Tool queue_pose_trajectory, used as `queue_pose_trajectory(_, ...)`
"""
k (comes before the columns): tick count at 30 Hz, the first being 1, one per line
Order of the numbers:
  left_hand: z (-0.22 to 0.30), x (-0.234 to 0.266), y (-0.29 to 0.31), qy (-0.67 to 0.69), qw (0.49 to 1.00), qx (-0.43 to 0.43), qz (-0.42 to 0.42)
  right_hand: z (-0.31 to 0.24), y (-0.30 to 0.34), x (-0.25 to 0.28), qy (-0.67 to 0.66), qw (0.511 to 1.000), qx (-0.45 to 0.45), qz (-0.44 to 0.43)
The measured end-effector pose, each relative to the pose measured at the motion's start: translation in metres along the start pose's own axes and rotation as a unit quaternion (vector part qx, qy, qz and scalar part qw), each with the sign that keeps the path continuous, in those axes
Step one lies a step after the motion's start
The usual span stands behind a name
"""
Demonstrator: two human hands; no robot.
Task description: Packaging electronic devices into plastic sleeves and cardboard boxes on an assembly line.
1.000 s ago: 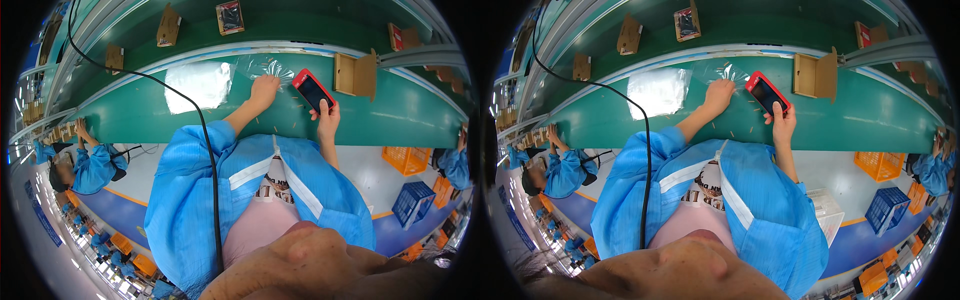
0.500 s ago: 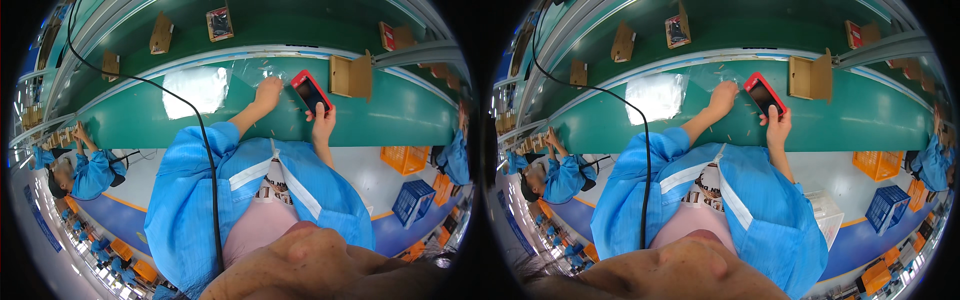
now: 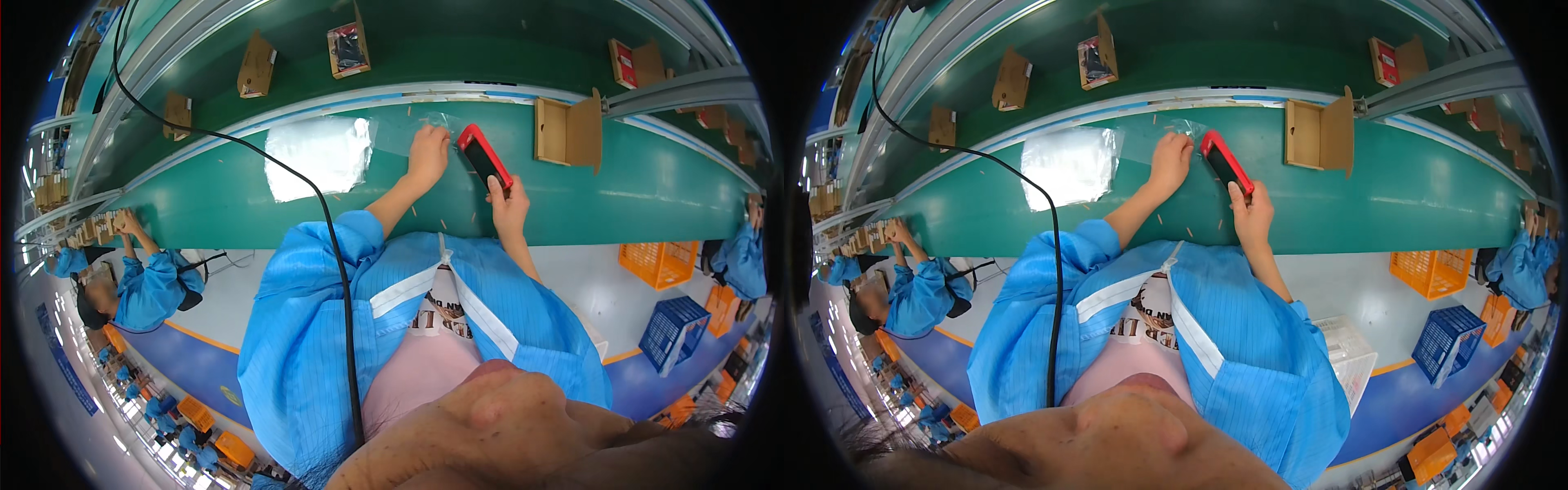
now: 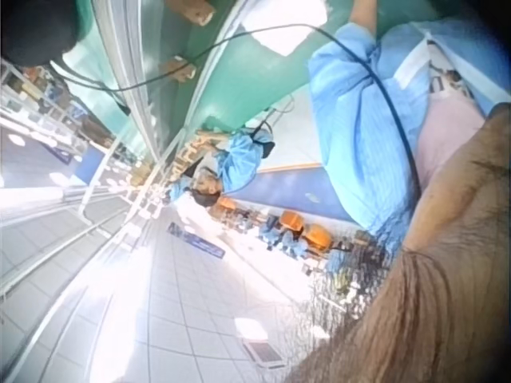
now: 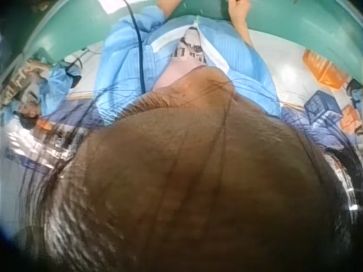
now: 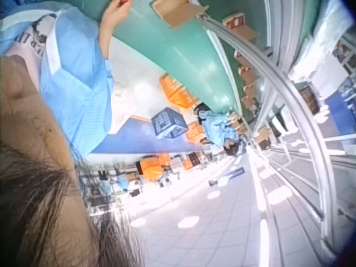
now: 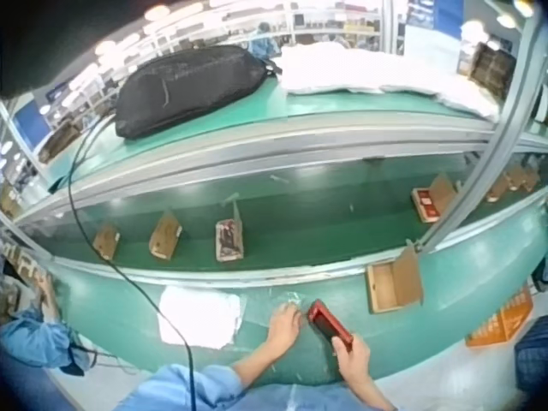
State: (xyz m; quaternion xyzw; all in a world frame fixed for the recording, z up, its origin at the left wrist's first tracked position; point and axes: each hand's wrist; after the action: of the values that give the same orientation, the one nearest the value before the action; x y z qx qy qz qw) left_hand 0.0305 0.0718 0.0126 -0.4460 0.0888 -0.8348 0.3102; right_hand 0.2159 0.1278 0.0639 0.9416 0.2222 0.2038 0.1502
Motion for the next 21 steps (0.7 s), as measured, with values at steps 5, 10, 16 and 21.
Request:
queue_pose_trajectory(5, -0.01, -0.008, 0.008, 0.074, 0.989, 0.124, -0.028, 0.008, -0.007, -0.03, -0.091, 0.995, -0.006, -0.032)
queue_pose_trajectory(10, -0.01, 0.009, 0.0, 0.126, 0.964, 0.228, 0.057, 0.014, -0.007, -0.026, 0.257, 0.936, 0.235, 0.047)
queue_pose_trajectory(16, 0.032, 0.048, 0.0, -0.061, 0.988, -0.142, 0.015, -0.031, 0.001, -0.021, 0.1, 0.989, -0.063, -0.092)
queue_pose_trajectory(21, 0.074, 0.062, -0.001, 0.02, 0.974, -0.223, -0.023, -0.02, -0.003, -0.012, -0.243, 0.91, -0.2, -0.269)
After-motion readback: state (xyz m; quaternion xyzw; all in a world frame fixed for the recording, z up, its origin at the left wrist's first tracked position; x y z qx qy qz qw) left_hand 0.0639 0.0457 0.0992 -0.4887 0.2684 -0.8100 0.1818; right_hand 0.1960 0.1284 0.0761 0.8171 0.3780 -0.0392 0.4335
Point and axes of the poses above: each hand's wrist, its own y-axis away from the middle knuckle, its own x-axis out of the back of the hand, z = x × y, and after that the axes turned 14 degrees about -x, right-handed
